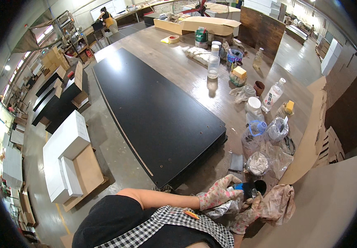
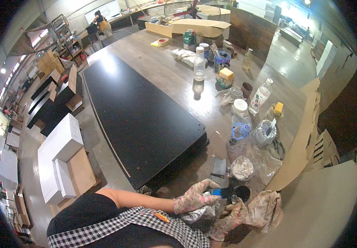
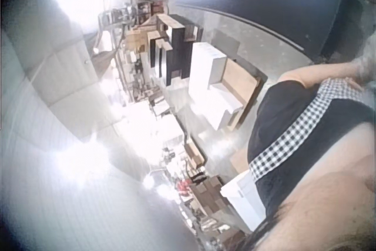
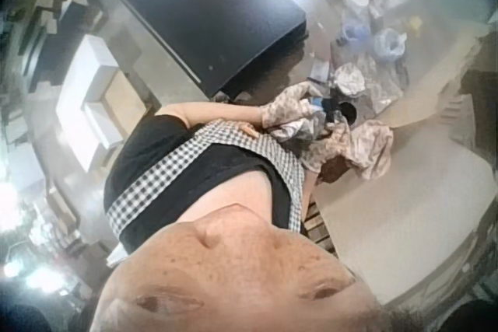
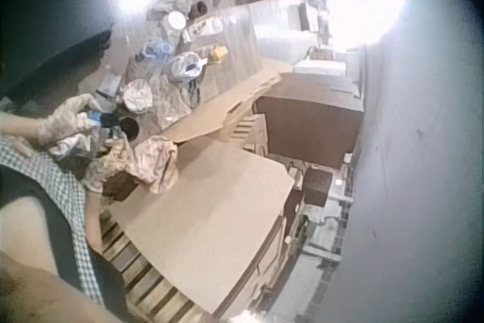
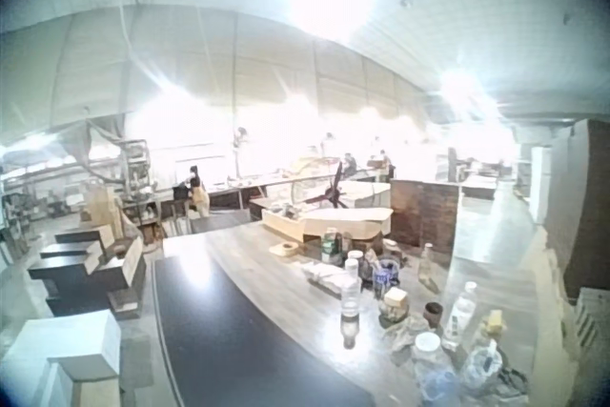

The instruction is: The person wipes the edges and surfaces of stacked black wooden panels with a cloth, then applies a dark liquid finish to the edges using a small brush. The person continues wiping and handling the panels, then hands one panel to a coworker.

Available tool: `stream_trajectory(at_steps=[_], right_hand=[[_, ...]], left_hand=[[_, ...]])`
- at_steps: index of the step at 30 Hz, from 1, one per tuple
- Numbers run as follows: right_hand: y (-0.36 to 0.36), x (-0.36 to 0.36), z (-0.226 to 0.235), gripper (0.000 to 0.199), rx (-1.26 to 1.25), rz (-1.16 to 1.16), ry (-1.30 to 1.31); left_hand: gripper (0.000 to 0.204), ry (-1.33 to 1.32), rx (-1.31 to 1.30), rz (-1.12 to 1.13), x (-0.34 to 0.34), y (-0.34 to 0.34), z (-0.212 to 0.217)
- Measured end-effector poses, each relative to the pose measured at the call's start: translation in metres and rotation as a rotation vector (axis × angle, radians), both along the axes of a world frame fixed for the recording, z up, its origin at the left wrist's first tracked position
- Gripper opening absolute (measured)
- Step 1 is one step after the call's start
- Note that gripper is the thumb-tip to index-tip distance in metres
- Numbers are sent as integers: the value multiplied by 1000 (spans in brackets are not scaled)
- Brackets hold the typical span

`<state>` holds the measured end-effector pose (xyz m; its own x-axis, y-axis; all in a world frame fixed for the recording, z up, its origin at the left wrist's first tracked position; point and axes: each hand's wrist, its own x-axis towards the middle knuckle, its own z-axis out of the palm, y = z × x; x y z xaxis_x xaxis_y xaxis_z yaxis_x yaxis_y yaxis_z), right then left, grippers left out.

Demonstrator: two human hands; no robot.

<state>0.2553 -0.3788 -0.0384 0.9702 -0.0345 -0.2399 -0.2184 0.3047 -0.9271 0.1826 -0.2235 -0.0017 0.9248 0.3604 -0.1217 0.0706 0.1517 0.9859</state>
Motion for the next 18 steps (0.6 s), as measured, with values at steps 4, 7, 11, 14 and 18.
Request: stream_trajectory(at_steps=[4,7,11,14,18], right_hand=[[7,-6,5,23,-28,44,-60],[7,-9,4,26,-99,103,-112],[-8,1,11,29,-316,-21,-128],[-31,20,18,19,-348,-22,-162],[-41,50,16,15,-454,79,-343]], left_hand=[[38,56,21,-2,-2,1,0],[40,40,-14,10,-2,1,0],[42,-85,332,100,-8,4,6],[39,-48,-14,25,-16,9,17],[42,61,-276,-1,-27,18,40]])
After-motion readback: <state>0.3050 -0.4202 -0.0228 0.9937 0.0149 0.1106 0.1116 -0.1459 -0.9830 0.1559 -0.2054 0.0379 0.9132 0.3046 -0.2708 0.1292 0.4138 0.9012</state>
